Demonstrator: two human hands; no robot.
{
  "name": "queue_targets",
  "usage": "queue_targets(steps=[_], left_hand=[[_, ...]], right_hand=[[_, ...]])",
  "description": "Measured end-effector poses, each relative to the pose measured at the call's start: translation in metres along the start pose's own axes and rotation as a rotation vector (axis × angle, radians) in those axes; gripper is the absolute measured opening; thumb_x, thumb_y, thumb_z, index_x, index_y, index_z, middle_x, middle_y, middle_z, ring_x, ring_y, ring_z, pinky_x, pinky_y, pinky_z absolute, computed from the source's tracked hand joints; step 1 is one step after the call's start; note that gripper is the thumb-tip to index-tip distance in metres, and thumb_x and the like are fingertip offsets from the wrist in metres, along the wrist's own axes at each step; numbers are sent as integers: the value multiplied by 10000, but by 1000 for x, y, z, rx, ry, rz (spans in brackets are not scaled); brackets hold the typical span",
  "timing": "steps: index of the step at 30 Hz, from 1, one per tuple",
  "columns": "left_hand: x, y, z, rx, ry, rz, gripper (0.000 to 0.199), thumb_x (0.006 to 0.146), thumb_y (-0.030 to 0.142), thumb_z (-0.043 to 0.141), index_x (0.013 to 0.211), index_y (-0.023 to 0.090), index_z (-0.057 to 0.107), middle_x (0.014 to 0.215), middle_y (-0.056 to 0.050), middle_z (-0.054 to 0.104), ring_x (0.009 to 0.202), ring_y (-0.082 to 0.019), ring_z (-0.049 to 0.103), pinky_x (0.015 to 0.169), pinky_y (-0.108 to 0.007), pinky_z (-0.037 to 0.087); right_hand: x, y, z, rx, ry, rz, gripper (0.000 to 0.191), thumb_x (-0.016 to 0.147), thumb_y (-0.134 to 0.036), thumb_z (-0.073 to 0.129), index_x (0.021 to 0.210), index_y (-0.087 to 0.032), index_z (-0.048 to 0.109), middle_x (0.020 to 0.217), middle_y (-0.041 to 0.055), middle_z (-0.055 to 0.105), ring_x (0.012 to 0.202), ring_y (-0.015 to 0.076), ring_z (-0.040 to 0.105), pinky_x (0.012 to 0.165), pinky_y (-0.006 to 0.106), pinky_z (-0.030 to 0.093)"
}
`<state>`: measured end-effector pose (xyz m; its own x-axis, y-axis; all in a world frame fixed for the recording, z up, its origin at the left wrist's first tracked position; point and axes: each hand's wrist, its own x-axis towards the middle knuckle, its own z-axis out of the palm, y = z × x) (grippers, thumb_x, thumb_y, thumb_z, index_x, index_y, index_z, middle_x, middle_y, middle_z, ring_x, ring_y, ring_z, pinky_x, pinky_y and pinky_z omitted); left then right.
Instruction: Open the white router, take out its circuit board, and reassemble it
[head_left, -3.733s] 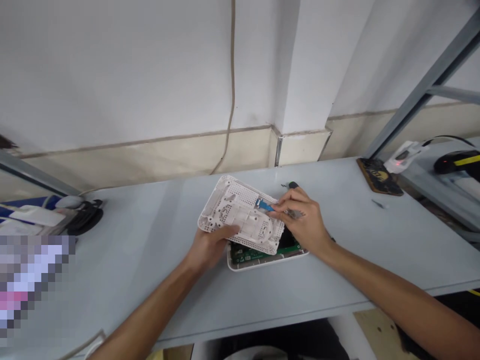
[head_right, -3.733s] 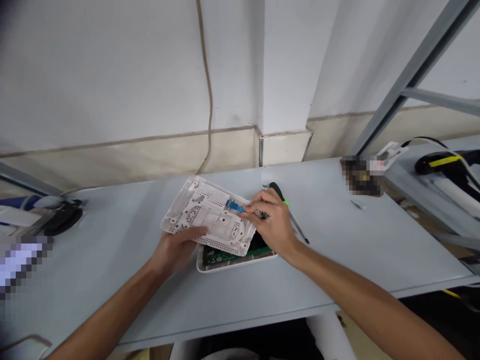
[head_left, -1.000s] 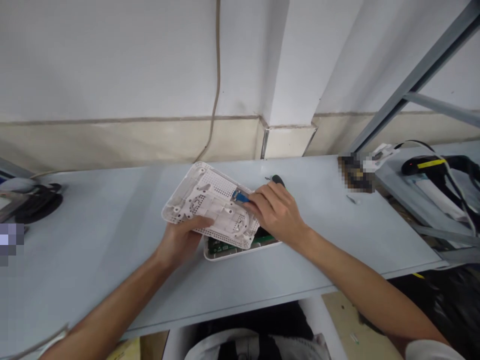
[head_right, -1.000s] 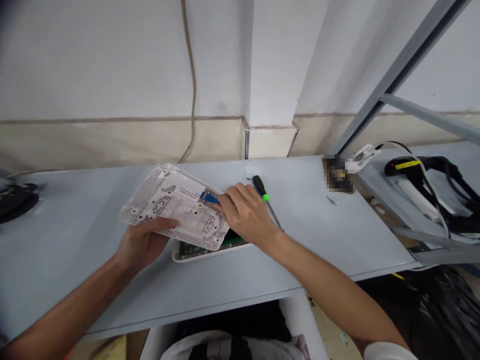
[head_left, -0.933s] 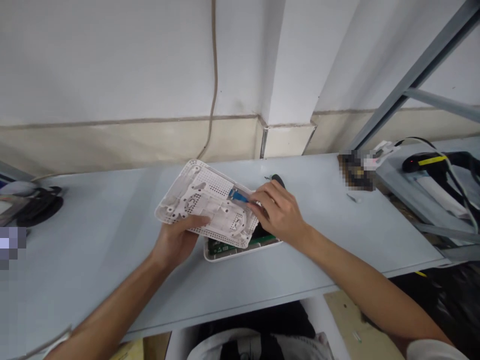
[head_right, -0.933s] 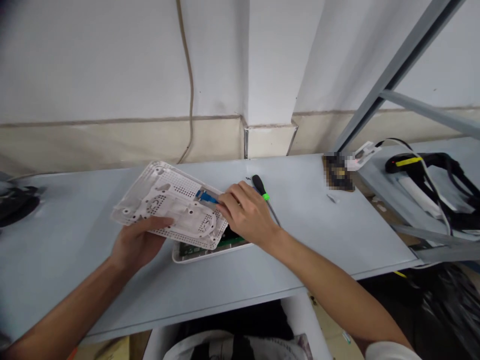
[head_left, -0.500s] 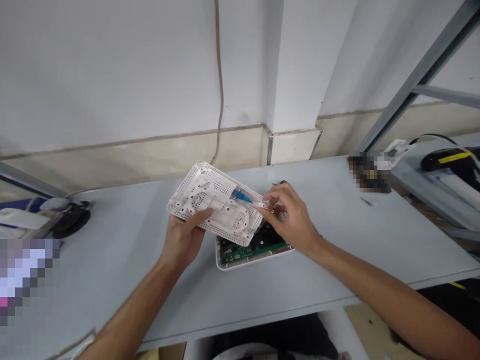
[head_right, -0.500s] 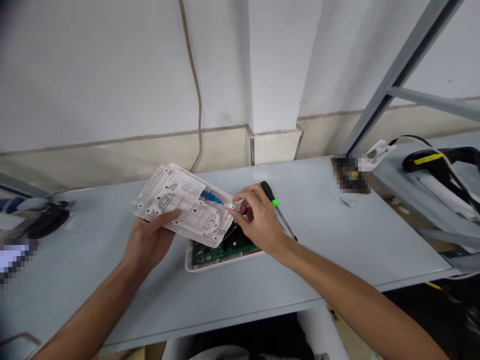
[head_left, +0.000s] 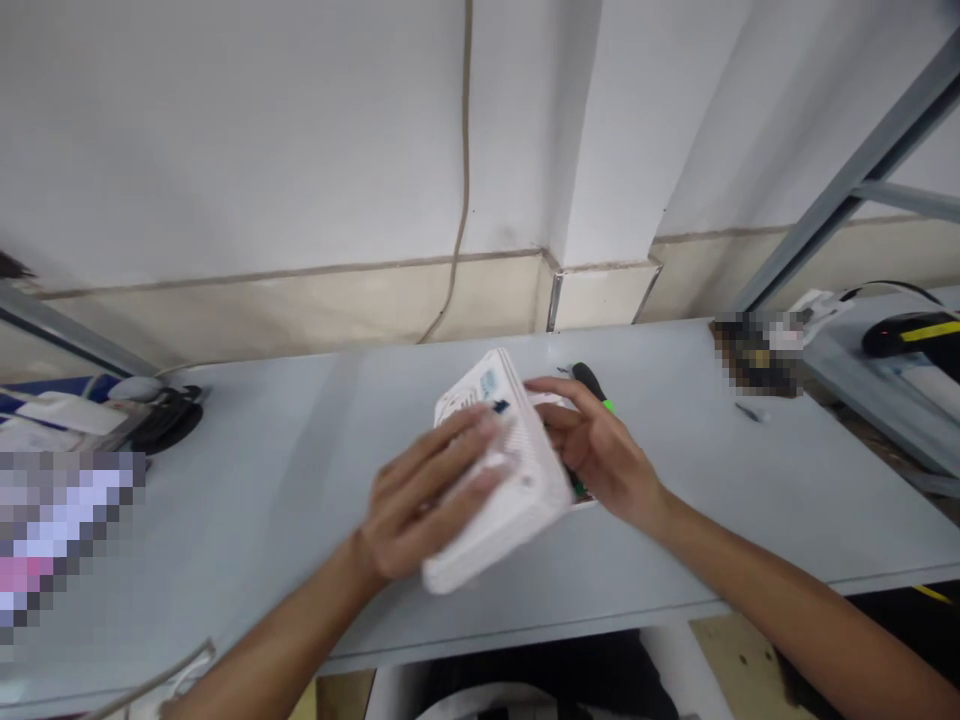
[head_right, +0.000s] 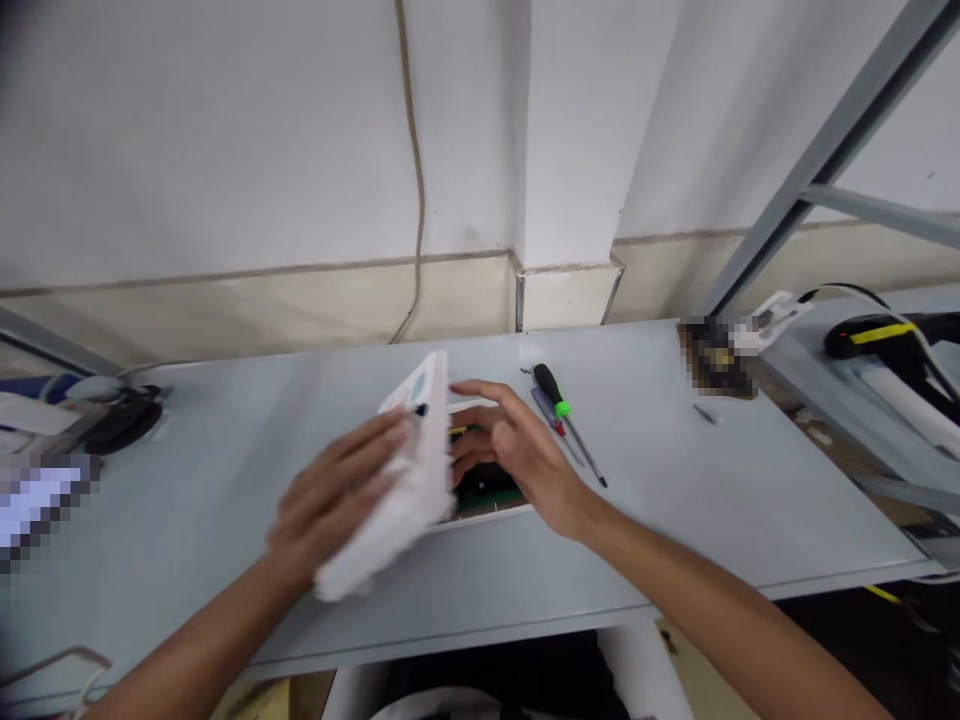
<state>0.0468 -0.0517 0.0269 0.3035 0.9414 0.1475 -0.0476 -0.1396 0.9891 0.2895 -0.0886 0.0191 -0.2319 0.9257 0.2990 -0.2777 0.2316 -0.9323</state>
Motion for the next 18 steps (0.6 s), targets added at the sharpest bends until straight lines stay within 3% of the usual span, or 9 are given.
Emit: queue_targets(steps=[2, 3, 5, 7, 9, 13, 15, 18], left_hand=[[2, -3, 6, 256, -143, 259, 405, 645, 101, 925, 973, 304, 800, 1178, -43, 798, 1373, -388, 607, 1219, -649, 418], [4, -5, 9, 405, -226, 430, 449, 703, 82, 875, 1070, 328, 797, 1256, -36, 775, 1405, -374, 580, 1234, -651, 395], [9, -9, 15, 650, -372, 738, 600, 791, 59, 762, 1306, 363, 713, 1424, -32, 685, 1478, -348, 503, 1239, -651, 383], [11, -10, 17, 740, -454, 868, 702, 810, 70, 713, 1447, 347, 610, 1535, -57, 590, 1525, -349, 434, 1244, -659, 364], [13, -10, 15, 778, -463, 858, 719, 818, 120, 716, 1490, 331, 569, 1587, -73, 531, 1544, -364, 400, 1262, -684, 307], [18, -7, 4, 814, -286, 734, 721, 801, 228, 818, 1473, 348, 587, 1617, -64, 497, 1561, -384, 360, 1299, -696, 176], [22, -7, -1, 777, -255, 687, 797, 780, 289, 873, 1506, 344, 551, 1642, -84, 462, 1558, -388, 359, 1295, -675, 208], [28, -7, -5, 689, -368, 610, 1065, 723, 397, 938, 1623, 371, 371, 1727, -121, 288, 1580, -409, 296, 1256, -657, 305]], right_hand=[[-1, -3, -1, 93, -38, 103, 933, 832, -880, 555, 1506, -240, 477, 1260, 176, 702, 1002, 307, 745, 765, 446, 646], [-1, -4, -4, 92, -24, 144, 956, 807, -852, 629, 1522, -235, 477, 1256, 176, 710, 995, 309, 747, 749, 435, 647], [2, -6, -10, 70, 23, 219, 873, 806, -655, 796, 1526, -259, 501, 1237, 140, 734, 947, 271, 755, 720, 391, 646], [6, -9, -21, 75, 50, 289, 751, 801, -437, 872, 1474, -285, 575, 1168, 85, 770, 880, 217, 761, 708, 344, 641], [10, -13, -34, 97, 55, 335, 635, 801, -358, 877, 1393, -280, 663, 1089, 60, 797, 835, 192, 765, 690, 312, 637], [13, -24, -63, 32, 45, 400, 537, 800, -338, 879, 1313, -258, 741, 1135, 88, 806, 906, 213, 782, 727, 310, 648], [13, -25, -72, -20, -15, 434, 531, 818, -333, 867, 1328, -265, 734, 1173, 92, 800, 946, 218, 785, 764, 321, 655], [14, -17, -73, -60, -126, 460, 502, 833, -340, 854, 1315, -261, 739, 1159, 83, 806, 957, 217, 788, 798, 337, 661]])
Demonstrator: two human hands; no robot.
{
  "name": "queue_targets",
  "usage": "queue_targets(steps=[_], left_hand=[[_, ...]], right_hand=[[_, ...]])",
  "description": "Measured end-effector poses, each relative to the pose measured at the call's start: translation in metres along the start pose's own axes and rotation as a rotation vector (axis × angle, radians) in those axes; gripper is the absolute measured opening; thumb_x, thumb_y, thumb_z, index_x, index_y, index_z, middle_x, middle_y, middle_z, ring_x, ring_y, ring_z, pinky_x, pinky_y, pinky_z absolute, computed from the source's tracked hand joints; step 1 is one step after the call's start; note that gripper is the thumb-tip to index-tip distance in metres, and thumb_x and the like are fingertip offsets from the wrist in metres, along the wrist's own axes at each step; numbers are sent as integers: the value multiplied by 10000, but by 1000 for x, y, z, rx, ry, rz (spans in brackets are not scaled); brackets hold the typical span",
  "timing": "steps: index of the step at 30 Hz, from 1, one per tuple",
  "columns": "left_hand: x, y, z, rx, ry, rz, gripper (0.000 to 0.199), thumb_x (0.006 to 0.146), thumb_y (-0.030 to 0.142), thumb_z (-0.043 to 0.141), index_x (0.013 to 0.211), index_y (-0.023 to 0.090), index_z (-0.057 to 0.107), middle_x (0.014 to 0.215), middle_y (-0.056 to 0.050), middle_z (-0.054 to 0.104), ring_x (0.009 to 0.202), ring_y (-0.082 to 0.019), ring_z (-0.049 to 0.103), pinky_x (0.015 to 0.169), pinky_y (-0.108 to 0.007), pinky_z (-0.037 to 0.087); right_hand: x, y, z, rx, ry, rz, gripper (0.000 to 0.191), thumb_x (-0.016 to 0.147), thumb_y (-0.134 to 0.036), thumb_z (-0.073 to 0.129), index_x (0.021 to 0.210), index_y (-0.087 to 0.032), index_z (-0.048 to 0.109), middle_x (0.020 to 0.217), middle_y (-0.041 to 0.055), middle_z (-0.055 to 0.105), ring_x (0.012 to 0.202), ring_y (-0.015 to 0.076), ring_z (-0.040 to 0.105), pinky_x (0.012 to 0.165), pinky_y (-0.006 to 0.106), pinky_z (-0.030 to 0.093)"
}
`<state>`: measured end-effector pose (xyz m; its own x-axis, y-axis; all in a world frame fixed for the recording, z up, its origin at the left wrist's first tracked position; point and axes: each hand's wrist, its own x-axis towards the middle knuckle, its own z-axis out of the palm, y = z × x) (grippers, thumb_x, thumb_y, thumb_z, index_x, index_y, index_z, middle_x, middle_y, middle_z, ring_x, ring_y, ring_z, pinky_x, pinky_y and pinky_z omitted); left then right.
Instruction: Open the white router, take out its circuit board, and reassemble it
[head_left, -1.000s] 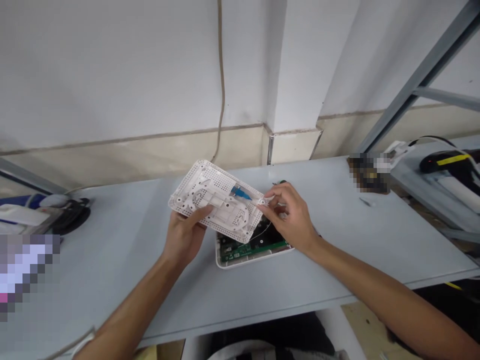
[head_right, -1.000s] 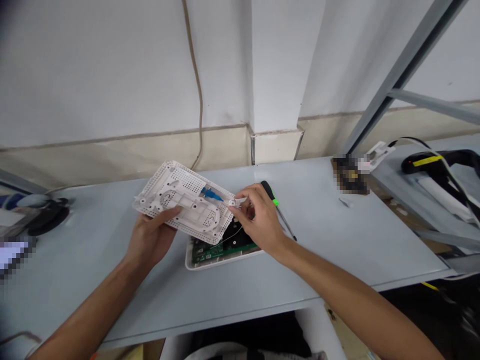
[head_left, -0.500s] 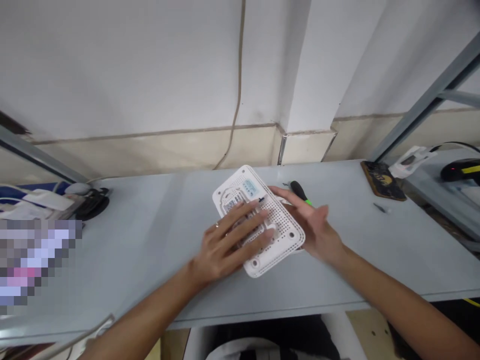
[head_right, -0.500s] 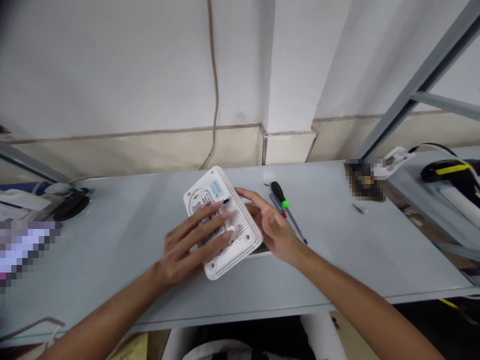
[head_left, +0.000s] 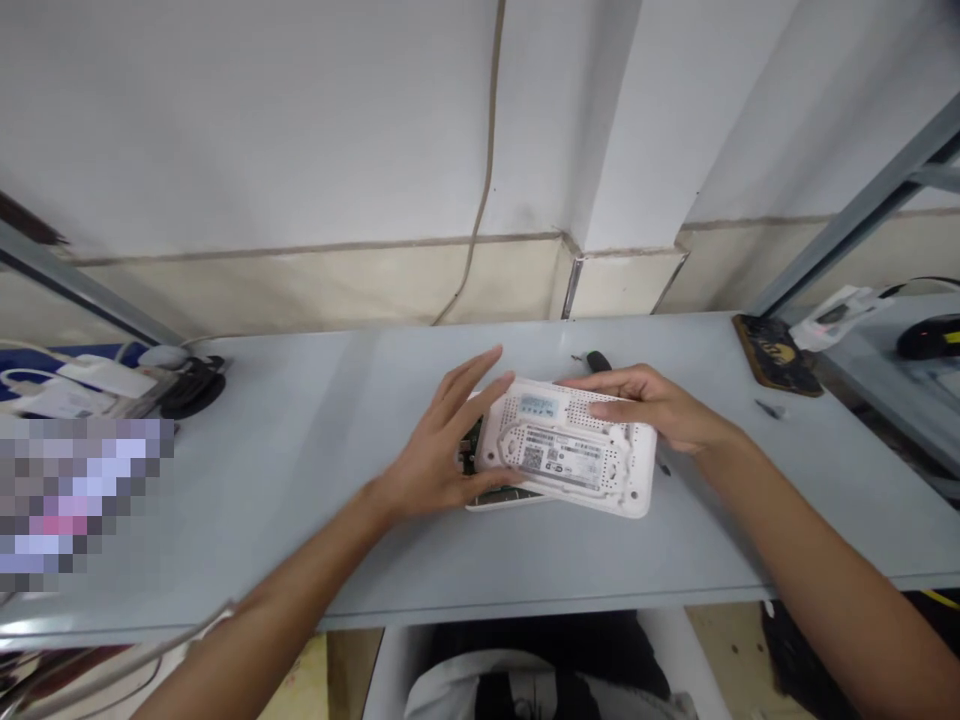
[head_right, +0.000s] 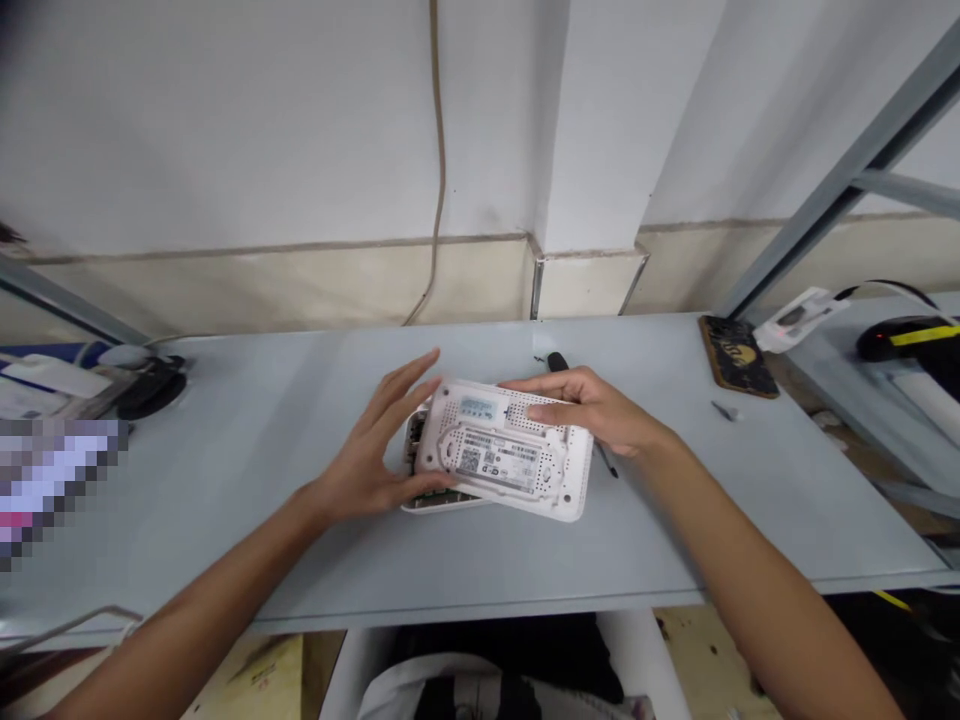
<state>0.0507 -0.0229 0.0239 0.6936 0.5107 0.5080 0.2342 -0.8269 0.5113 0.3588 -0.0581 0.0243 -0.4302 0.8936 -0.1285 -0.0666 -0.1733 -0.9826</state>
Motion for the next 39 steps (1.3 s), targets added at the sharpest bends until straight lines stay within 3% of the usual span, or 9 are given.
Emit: queue_targets(steps=[2, 5, 10, 14, 20, 25, 28, 33, 39], left_hand=[[1, -2, 0, -86, -110, -19, 1271, 661, 436, 975, 1673, 399, 208, 1758, -137, 173, 1592, -435, 245, 1238, -667, 325], [0, -4, 0, -169, -204, -17, 1450, 606, 409, 1007, 1688, 404, 41, 1731, -177, 232, 1541, -459, 331, 1215, -679, 344], [-2, -6, 1, -174, -244, -5, 1526, 634, 369, 980, 1675, 344, -136, 1671, -221, 322, 1482, -453, 397, 1169, -661, 398], [-2, -3, 3, -151, -228, -29, 1413, 672, 339, 929, 1696, 309, -43, 1592, -202, 446, 1388, -421, 491, 1137, -631, 433], [1, 0, -6, -71, -140, -68, 1377, 639, 402, 920, 1695, 255, 49, 1520, -186, 521, 1350, -424, 527, 1169, -621, 385], [1, -4, -15, 76, -215, -154, 1296, 695, 527, 862, 1678, 264, 61, 1523, -161, 524, 1363, -419, 519, 1179, -653, 354], [0, -8, -16, 140, -280, -186, 1239, 704, 533, 847, 1662, 263, 109, 1527, -148, 528, 1382, -421, 493, 1188, -655, 343], [-1, -12, -16, 181, -355, -162, 1164, 730, 577, 822, 1640, 241, 178, 1512, -162, 519, 1354, -405, 486, 1152, -631, 395], [0, -5, -19, 213, -415, -67, 1079, 755, 573, 822, 1616, 242, 263, 1517, -152, 514, 1330, -373, 494, 1120, -583, 439]], right_hand=[[5, 7, 5, -19, -50, -8, 497, 843, -350, 844, 1318, -251, 735, 1169, 85, 803, 980, 216, 787, 827, 343, 659], [11, 14, 11, -19, -62, -37, 497, 859, -348, 831, 1334, -244, 725, 1190, 91, 797, 1003, 207, 784, 843, 329, 651], [10, 15, 12, 1, 128, 7, 398, 775, -367, 896, 1137, -228, 804, 989, 83, 825, 837, 215, 796, 707, 325, 653], [8, 13, 14, -131, 288, -25, 454, 760, -422, 900, 1160, -245, 777, 944, 67, 813, 777, 217, 777, 660, 346, 629], [11, 16, 18, -457, 461, -331, 365, 911, -481, 741, 1190, -245, 755, 1040, 62, 767, 880, 206, 711, 753, 376, 578], [10, 16, 8, -708, 215, -417, 532, 930, -513, 721, 1410, -302, 631, 1289, 84, 674, 1182, 268, 630, 1042, 493, 526], [8, 16, 2, -837, 23, -376, 799, 845, -554, 803, 1549, -349, 488, 1424, 90, 575, 1361, 306, 502, 1169, 548, 431], [4, 15, 3, -891, -86, -233, 1276, 635, -608, 931, 1673, -395, 220, 1589, 98, 384, 1506, 376, 315, 1244, 623, 305], [2, 12, 10, -914, -125, -258, 1238, 688, -484, 920, 1681, -399, 186, 1587, 103, 385, 1491, 365, 313, 1245, 613, 285]])
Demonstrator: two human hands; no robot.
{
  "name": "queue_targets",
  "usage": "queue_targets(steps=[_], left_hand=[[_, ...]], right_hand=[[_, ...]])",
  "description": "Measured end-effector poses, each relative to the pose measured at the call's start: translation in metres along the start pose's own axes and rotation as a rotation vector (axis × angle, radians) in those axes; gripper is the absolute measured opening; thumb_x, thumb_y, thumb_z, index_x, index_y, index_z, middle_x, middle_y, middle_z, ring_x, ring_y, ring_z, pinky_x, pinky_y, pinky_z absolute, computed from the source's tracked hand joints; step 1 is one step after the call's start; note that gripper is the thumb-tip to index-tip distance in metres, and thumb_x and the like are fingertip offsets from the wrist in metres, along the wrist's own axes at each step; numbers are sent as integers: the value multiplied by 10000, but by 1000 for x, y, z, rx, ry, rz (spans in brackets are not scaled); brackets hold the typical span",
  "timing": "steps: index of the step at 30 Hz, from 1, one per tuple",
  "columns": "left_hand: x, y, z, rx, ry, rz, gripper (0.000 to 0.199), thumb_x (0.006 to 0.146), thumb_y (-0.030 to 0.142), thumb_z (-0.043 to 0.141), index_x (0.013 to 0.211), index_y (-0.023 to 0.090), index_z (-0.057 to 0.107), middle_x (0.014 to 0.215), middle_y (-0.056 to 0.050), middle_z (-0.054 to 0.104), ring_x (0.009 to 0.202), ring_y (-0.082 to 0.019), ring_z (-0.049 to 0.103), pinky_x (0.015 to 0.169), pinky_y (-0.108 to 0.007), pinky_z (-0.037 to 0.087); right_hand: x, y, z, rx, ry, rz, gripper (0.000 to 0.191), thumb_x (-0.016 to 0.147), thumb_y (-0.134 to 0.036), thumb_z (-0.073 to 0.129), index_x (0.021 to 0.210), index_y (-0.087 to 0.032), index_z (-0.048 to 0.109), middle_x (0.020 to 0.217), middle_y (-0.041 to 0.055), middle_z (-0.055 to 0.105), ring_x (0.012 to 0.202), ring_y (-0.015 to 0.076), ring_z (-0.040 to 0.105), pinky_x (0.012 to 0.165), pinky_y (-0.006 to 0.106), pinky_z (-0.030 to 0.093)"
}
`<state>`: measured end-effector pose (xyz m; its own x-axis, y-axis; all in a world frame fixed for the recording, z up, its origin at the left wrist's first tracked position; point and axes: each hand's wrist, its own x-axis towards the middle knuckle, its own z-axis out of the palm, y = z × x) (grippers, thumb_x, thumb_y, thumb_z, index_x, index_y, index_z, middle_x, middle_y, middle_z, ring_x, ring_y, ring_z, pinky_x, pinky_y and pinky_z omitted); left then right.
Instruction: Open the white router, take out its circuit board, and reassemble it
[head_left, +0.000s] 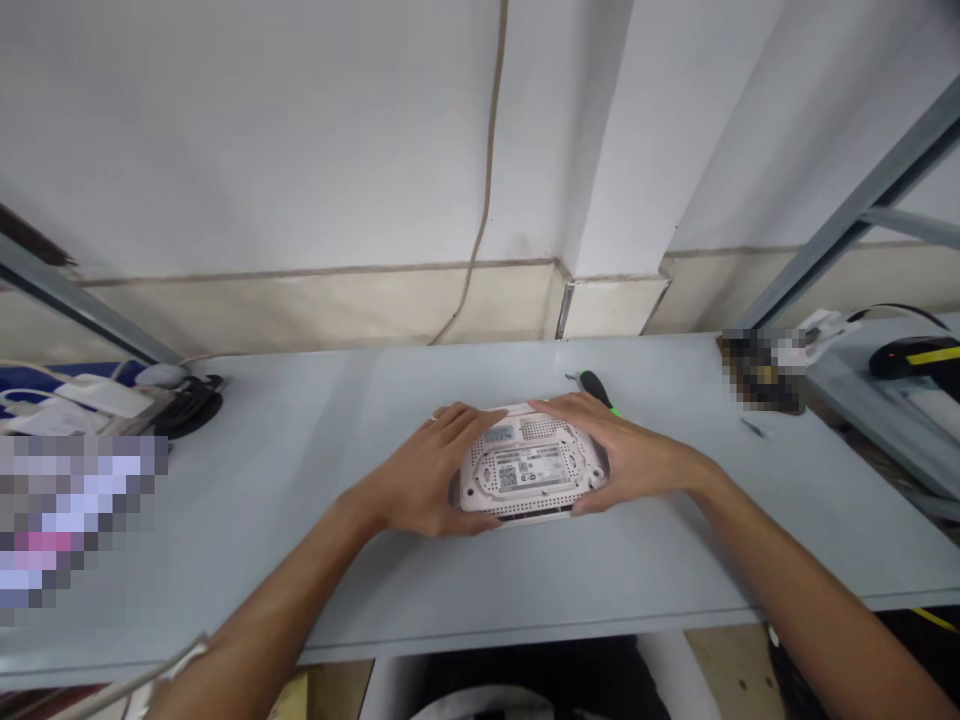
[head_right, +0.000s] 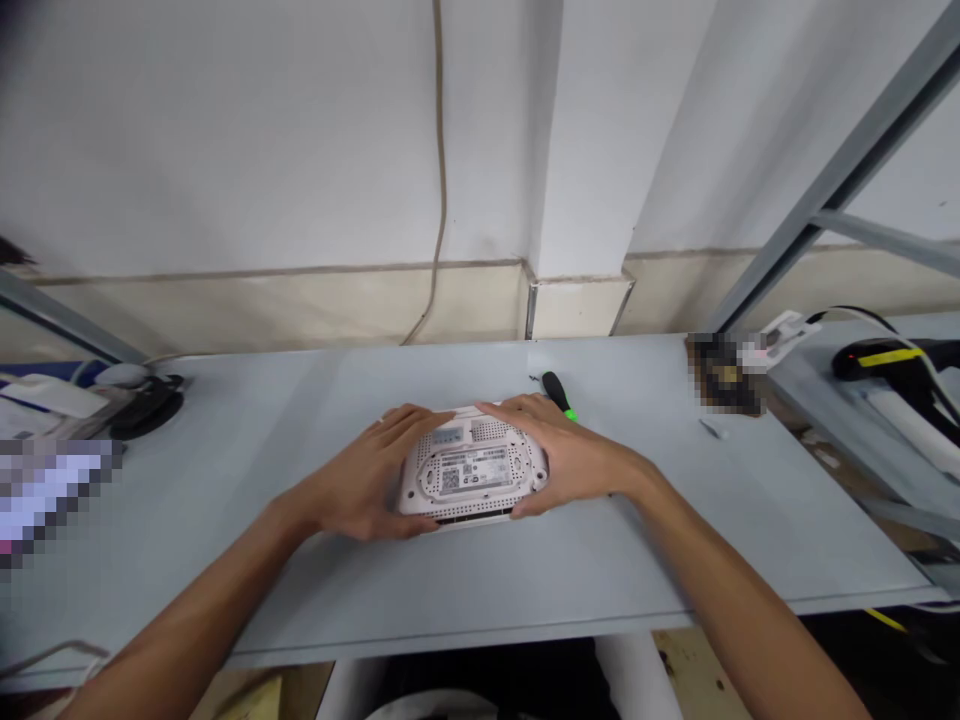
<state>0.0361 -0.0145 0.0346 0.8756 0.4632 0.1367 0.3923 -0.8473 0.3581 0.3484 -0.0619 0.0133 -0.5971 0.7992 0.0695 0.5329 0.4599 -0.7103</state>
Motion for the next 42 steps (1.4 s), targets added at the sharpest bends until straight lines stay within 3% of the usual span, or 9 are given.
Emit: queue_targets(steps=[9, 15, 23, 28, 34, 42], left_hand=[[-5, 9, -2, -7, -89, -56, 1136, 711, 478, 879, 1639, 284, 254, 1515, -134, 492, 1371, -382, 456, 1160, -608, 426], [-4, 3, 1, -67, -62, -11, 1146, 710, 451, 877, 1650, 322, 234, 1542, -113, 472, 1380, -375, 448, 1166, -584, 427], [-6, -11, 0, -124, -107, -63, 1155, 750, 495, 876, 1666, 297, 201, 1636, -131, 391, 1506, -378, 342, 1230, -605, 377], [-5, -14, -2, -226, -36, -63, 1108, 719, 510, 902, 1632, 327, 302, 1581, -114, 467, 1464, -375, 410, 1192, -597, 427], [-4, -7, -3, -241, 92, -44, 1022, 684, 382, 913, 1563, 325, 395, 1474, -106, 553, 1348, -343, 516, 1109, -595, 491], [-3, -8, 0, -279, 99, -30, 975, 691, 344, 896, 1544, 307, 425, 1489, -114, 545, 1353, -338, 508, 1120, -592, 484]], right_hand=[[6, -3, 5, -8, -30, 18, 1235, 652, -476, 928, 1670, -401, 232, 1471, 84, 408, 1434, 329, 358, 1239, 550, 316], [5, -2, 11, -75, -22, 37, 1210, 655, -469, 912, 1654, -473, 229, 1433, 61, 390, 1417, 320, 358, 1224, 546, 344], [7, -1, 25, -156, 39, 101, 1129, 651, -542, 902, 1627, -439, 343, 1474, 86, 356, 1413, 347, 363, 1205, 577, 366], [7, 1, 29, -196, 90, 50, 1089, 679, -553, 886, 1623, -426, 358, 1472, 99, 387, 1396, 347, 402, 1182, 577, 396], [7, 4, 22, -169, 149, -20, 1037, 714, -545, 874, 1615, -409, 378, 1538, 95, 416, 1432, 339, 415, 1186, 571, 398], [8, 4, 22, -184, 186, -49, 1026, 696, -524, 884, 1599, -394, 415, 1555, 89, 461, 1415, 343, 453, 1182, 577, 403]])
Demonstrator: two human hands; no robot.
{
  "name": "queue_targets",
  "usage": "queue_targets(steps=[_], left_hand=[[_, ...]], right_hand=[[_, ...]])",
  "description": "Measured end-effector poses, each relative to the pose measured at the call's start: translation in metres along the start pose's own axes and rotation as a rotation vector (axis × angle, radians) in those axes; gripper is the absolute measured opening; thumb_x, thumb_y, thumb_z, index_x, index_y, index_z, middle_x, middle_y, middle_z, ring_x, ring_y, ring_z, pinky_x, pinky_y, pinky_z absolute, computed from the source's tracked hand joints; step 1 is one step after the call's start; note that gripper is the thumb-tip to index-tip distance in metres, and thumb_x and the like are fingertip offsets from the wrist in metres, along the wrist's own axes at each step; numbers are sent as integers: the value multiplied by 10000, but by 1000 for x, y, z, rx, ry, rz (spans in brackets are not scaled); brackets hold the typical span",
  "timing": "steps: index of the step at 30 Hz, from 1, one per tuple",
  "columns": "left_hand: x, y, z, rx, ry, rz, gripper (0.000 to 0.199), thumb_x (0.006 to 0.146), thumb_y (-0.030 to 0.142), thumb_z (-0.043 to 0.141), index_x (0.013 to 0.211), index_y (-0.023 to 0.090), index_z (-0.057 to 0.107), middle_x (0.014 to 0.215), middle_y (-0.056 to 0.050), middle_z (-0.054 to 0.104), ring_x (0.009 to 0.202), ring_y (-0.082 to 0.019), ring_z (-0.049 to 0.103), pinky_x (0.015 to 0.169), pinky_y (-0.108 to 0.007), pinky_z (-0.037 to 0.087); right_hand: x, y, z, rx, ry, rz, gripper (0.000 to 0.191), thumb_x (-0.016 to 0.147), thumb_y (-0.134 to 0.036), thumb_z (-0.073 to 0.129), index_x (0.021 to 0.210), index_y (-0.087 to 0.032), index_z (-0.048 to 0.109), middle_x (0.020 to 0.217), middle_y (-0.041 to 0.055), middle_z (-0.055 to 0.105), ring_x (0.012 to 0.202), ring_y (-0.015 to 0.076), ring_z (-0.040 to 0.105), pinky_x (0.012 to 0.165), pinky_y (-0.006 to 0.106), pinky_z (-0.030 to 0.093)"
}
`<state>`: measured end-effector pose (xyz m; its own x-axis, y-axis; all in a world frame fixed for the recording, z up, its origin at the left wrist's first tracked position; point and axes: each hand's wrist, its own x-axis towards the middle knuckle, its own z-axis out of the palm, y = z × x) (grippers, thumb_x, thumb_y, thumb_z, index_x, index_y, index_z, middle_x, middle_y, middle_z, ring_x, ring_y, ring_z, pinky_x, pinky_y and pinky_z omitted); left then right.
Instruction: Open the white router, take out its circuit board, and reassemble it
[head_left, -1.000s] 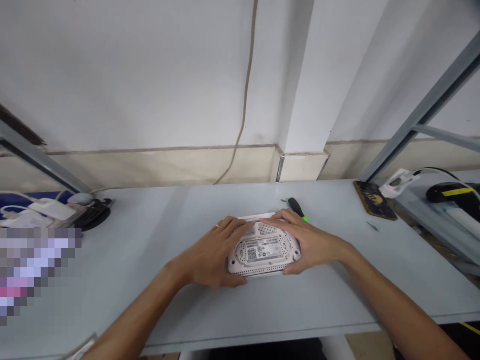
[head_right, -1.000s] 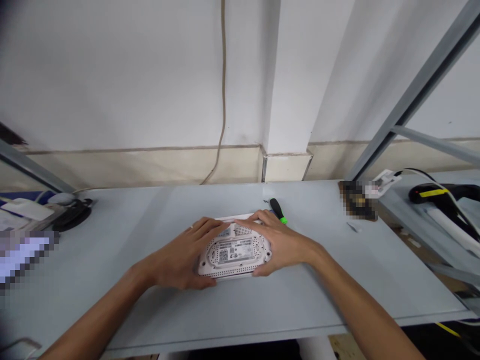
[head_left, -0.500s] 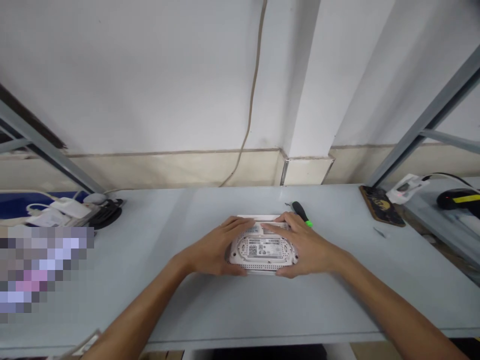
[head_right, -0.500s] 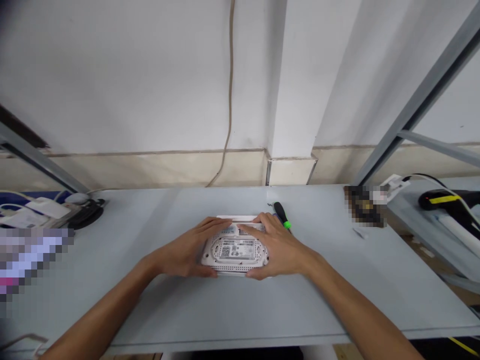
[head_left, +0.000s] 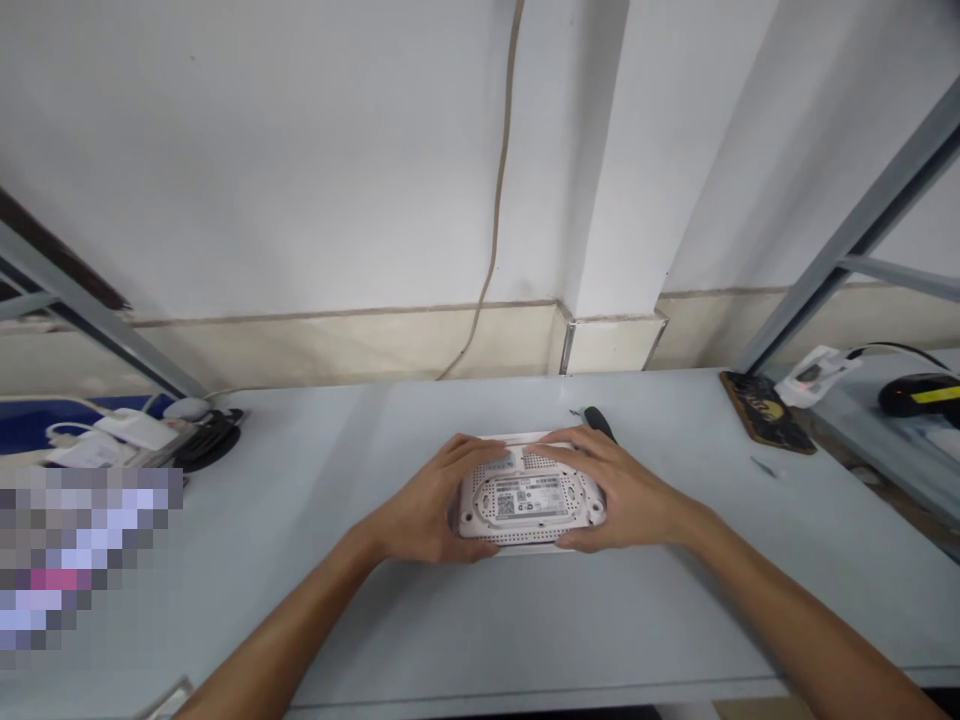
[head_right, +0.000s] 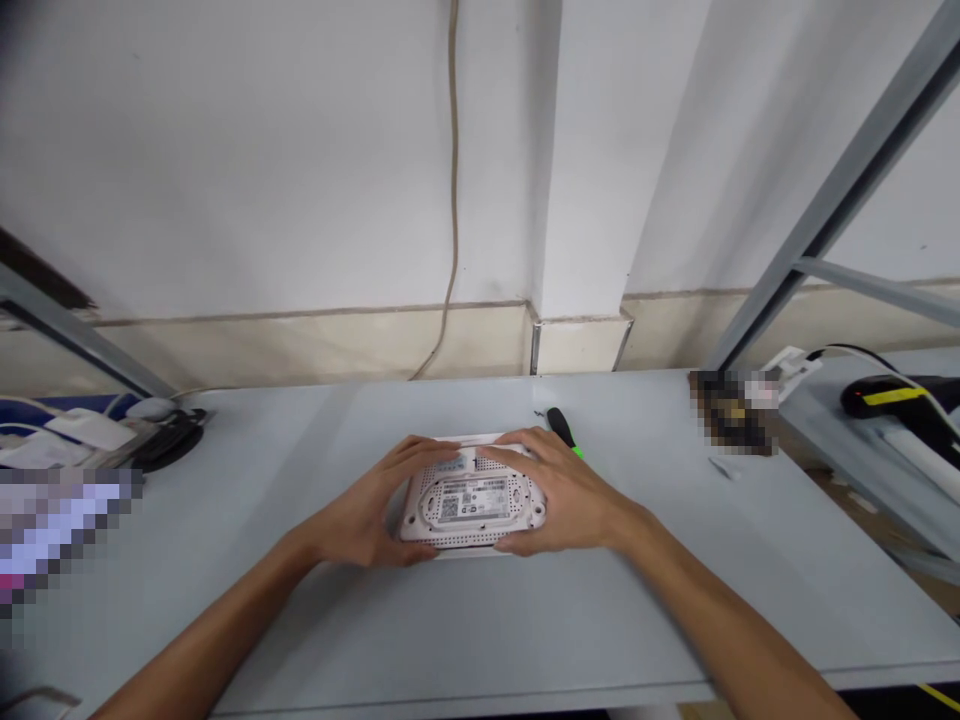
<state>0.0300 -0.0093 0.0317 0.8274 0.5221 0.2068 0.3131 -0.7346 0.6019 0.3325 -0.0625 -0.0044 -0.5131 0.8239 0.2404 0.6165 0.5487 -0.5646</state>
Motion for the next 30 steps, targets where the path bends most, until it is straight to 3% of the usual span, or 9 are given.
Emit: queue_targets(steps=[5, 10, 14, 17, 20, 23, 27, 30], left_hand=[[-1, 2, -6, -115, 68, 26, 923, 705, 358, 868, 1529, 296, 455, 1463, -117, 552, 1344, -333, 512, 1135, -584, 467], [-1, 10, -10, -112, 206, 70, 818, 725, 401, 835, 1469, 297, 511, 1472, -116, 551, 1363, -342, 497, 1144, -601, 451], [2, 19, -6, 124, 472, 41, 583, 763, 383, 818, 1293, 298, 589, 1411, -100, 577, 1322, -341, 529, 1108, -607, 474], [1, 25, 4, 370, 682, 78, 479, 768, 378, 817, 1185, 315, 591, 1293, -86, 596, 1284, -363, 544, 1066, -652, 496], [-4, 29, 19, 591, 771, 159, 553, 763, 394, 842, 1246, 366, 574, 1160, -90, 621, 1284, -417, 536, 960, -683, 548], [-10, 32, 34, 790, 708, 349, 570, 768, 321, 871, 1275, 362, 615, 1092, -88, 675, 1259, -416, 579, 888, -651, 596], [-11, 42, 46, 1018, 482, 686, 320, 805, 161, 814, 1102, 253, 739, 1202, -50, 725, 1184, -288, 670, 958, -449, 653], [-8, 52, 52, 1015, 384, 724, 215, 906, 228, 720, 1117, 231, 759, 1367, -40, 690, 1332, -274, 610, 1058, -371, 615]], right_hand=[[1, -3, 2, -75, 51, -68, 993, 718, -593, 852, 1587, -326, 452, 1537, 129, 484, 1375, 371, 475, 1163, 615, 404], [3, -6, 3, -54, 210, -149, 928, 776, -643, 802, 1575, -326, 451, 1530, 136, 482, 1364, 370, 501, 1121, 602, 455], [6, -7, 2, -10, 485, 82, 669, 887, -616, 709, 1459, -293, 579, 1434, 145, 537, 1297, 356, 566, 1048, 577, 524], [8, -11, 0, 245, 617, 313, 520, 977, -611, 581, 1335, -240, 648, 1071, 107, 674, 918, 266, 690, 806, 484, 613], [8, -19, 1, 628, 418, 434, 643, 967, -661, 579, 1432, -217, 580, 828, 39, 693, 656, 211, 673, 631, 411, 612], [8, -29, 7, 874, 216, 430, 784, 971, -663, 583, 1602, -229, 414, 889, 42, 723, 666, 194, 700, 664, 397, 627], [5, -36, 13, 1081, 83, 322, 796, 978, -641, 598, 1655, -331, 316, 1350, 110, 637, 1049, 214, 710, 905, 413, 615], [3, -38, 16, 1172, -13, 237, 811, 971, -618, 629, 1661, -410, 257, 1555, 90, 489, 1288, 234, 613, 1109, 447, 506]])
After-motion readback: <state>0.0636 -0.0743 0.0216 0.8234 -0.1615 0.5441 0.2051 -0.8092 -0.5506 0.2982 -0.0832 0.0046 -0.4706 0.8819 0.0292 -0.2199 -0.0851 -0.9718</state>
